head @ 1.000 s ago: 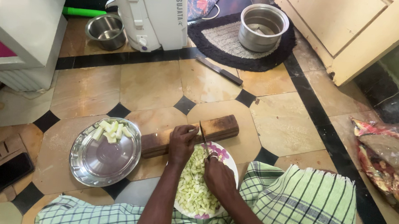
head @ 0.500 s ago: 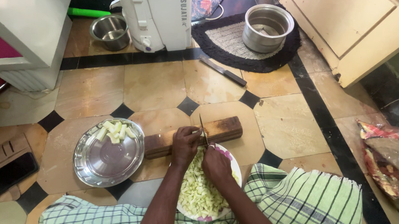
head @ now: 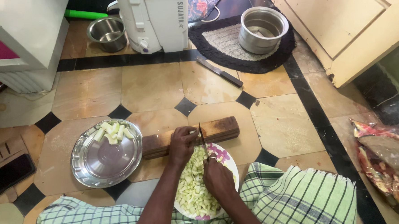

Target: The person chops a vegetable into small pieces using a knife on a wooden block and places them onto a plate.

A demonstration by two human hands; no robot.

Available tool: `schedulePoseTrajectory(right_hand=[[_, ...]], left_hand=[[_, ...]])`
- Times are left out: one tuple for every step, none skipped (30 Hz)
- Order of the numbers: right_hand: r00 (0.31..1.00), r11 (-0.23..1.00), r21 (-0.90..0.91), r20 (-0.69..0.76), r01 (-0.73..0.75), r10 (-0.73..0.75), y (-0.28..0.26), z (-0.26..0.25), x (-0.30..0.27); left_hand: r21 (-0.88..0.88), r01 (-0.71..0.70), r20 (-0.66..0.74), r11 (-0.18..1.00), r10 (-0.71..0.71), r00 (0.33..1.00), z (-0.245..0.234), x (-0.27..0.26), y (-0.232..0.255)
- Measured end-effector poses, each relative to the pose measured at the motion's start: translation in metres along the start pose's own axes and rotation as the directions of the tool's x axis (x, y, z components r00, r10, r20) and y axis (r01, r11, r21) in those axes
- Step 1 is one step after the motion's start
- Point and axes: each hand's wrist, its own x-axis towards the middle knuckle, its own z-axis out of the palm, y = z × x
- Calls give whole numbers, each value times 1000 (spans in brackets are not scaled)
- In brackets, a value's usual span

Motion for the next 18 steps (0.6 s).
schedulePoseTrajectory(right_hand=[[1000, 1000, 0, 0, 2, -2, -1, 0, 1], [1000, 1000, -15, 6, 16, -16, -1, 0, 3], [999, 999, -30, 11, 30, -30, 0, 0, 4], [1000, 999, -31, 11, 29, -28, 0, 0, 5], [1000, 999, -31, 21, 24, -24, 0, -1, 7], [999, 999, -29, 31, 22, -21, -2, -1, 9], [999, 999, -25, 32, 23, -22, -3, -1, 13], [997, 999, -16, 74, -30, 31, -4, 0, 17], [990, 997, -10, 115, -83, 83, -3, 2, 21], [989, 996, -10, 118, -83, 84, -1, 5, 28], [989, 996, 0, 120, -91, 90, 2, 10, 36], [989, 995, 13, 117, -95, 93, 5, 17, 45], [989, 996, 17, 116, -92, 90, 8, 25, 53], [1000, 999, -52, 17, 1, 0, 14, 31, 61], [992, 988, -129, -75, 88, -98, 20, 38, 64], [992, 987, -131, -78, 88, -99, 26, 43, 66], [996, 998, -13, -68, 64, -65, 30, 46, 67], [998, 994, 105, -54, 39, -33, 32, 47, 67]], left_hand=[[1, 0, -2, 1000, 0, 1000, 0, 0, 0], [3, -1, -11, 1000, 1, 1000, 1, -1, 0], [4, -2, -21, 1000, 2, 1000, 2, -1, 0], [3, -2, -19, 1000, 2, 1000, 2, -1, 1], [1, 5, -15, 1000, -5, 1000, 3, -2, 1], [4, 13, -10, 1000, -13, 1000, 2, -1, 0], [7, 13, -9, 1000, -12, 1000, 1, 1, -1], [8, 1, -12, 1000, -1, 1000, 1, 1, -1], [10, -10, -14, 1000, 10, 1000, 1, 0, -1], [10, -7, -12, 1000, 7, 1000, 2, 0, 0], [8, -3, -10, 1000, 3, 1000, 2, -1, 2], [10, -5, -10, 1000, 5, 1000, 0, 0, 1], [14, -7, -11, 1000, 7, 1000, -2, 1, 1], [-14, 2, -22, 1000, -2, 1000, -1, 1, 2], [-42, 11, -33, 999, -12, 999, 0, 1, 2], [-43, 9, -36, 999, -10, 999, 0, 2, 2], [-47, 3, -44, 999, -5, 999, 0, 2, 1], [-52, -2, -53, 999, -1, 999, 0, 2, 0]])
